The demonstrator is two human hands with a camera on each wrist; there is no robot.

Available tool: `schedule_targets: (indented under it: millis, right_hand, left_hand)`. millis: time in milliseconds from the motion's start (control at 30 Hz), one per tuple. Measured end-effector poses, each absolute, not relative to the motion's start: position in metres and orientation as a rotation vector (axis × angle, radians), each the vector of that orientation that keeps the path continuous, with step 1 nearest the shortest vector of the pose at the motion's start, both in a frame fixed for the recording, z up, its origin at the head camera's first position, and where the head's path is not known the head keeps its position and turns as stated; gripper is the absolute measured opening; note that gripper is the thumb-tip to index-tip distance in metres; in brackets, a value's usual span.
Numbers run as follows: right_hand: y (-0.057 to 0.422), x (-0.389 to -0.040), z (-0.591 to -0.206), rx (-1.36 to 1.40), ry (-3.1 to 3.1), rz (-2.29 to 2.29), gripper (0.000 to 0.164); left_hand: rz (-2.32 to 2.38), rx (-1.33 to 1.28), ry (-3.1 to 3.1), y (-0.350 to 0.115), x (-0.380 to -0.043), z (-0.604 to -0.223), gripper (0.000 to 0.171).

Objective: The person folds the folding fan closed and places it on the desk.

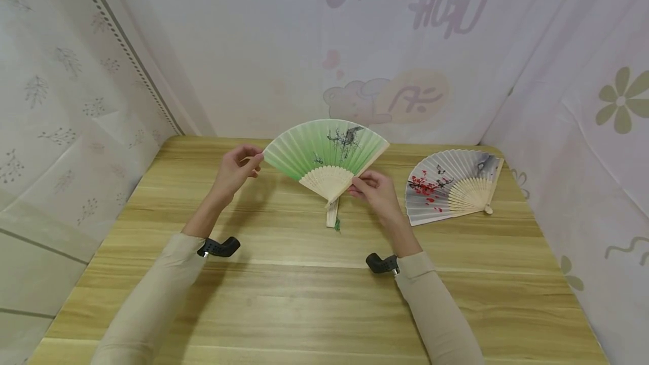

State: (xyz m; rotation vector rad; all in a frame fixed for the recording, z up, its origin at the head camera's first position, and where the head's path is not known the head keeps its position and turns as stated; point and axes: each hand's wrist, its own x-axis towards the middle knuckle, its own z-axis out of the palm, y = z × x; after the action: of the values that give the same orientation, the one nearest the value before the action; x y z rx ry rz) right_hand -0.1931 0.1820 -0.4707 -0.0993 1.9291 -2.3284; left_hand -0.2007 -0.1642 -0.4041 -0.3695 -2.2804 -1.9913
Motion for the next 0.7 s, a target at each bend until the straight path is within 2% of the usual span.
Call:
schedule_targets:
  millis: [700]
  right_hand:
    - [0.176, -0.194, -0.464, -0.160, 1.962, -2.262, 0.023]
  left_hand:
    - [-1.947, -0.429, -2.315, -0.152, -0.204, -0.392, 0.022]
